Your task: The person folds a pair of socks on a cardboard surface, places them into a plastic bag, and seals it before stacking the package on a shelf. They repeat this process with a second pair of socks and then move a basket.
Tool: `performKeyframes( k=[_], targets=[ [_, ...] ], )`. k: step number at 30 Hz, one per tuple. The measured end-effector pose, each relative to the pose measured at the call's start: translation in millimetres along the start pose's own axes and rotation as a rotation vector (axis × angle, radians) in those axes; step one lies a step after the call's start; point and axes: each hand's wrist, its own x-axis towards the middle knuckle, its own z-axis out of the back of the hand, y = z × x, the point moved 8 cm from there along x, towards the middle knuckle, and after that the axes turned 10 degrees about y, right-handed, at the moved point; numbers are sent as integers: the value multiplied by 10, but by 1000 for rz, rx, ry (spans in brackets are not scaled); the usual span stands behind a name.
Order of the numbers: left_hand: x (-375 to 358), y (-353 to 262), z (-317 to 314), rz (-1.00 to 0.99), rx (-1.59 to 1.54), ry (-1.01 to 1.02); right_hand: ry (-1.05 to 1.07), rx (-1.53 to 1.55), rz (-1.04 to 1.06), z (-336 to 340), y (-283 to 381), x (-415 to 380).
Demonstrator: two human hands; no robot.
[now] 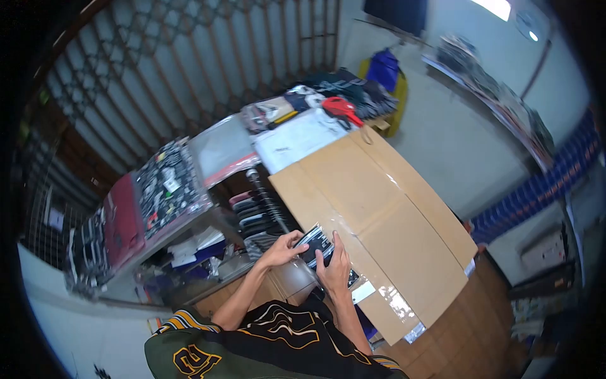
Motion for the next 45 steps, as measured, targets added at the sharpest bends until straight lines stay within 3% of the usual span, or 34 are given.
performKeyframes(
  k=[9,11,15,16,19,21,23,27,30,33,34,35,38,42,45],
  targets=[
    [-2707,-262,942,-137,58,-561,641,424,110,-1560,1576,-105],
    [-3341,-309,1005,-137,46,-672,708,360,291,-1794,2077,-233],
    [-4469,-159,1041,-100,3,-839,940,472,457,-2339,2919,-621],
    [-4707,-91,1042,-112,-20,-875,1043,577,334,-2513,3039,-742],
    [-5312,31,982,-166,-63,-979,1313,433,365,-2921,3381,-1099],
    [-5650,-2,891,-205,-46,-1068,1360,432,507,-3063,3653,-1334],
    [-5939,-68,783,-133,-30,-1130,1443,345,719,-3169,3978,-1575],
    [-6360,36,628,-72,-113,-1298,1684,34,800,-3365,4396,-1983],
    [-6635,318,599,-154,-196,-1402,1723,151,941,-3583,4595,-2132],
    [-6970,454,549,-256,-163,-1458,1713,312,867,-3771,4758,-2026],
    [-7144,532,537,-128,-25,-1489,1712,418,737,-3801,4818,-1939],
    [-7321,626,485,-131,-43,-1507,1753,399,583,-3896,4817,-1836],
    [-7675,682,488,-186,-117,-1556,1611,609,445,-4139,4856,-1439],
    [-7902,390,901,-473,-228,-1569,1495,1019,108,-4490,4949,-1201],
    [-8003,4,1497,-422,-220,-1567,1454,1130,8,-4701,5080,-1035]
  ],
)
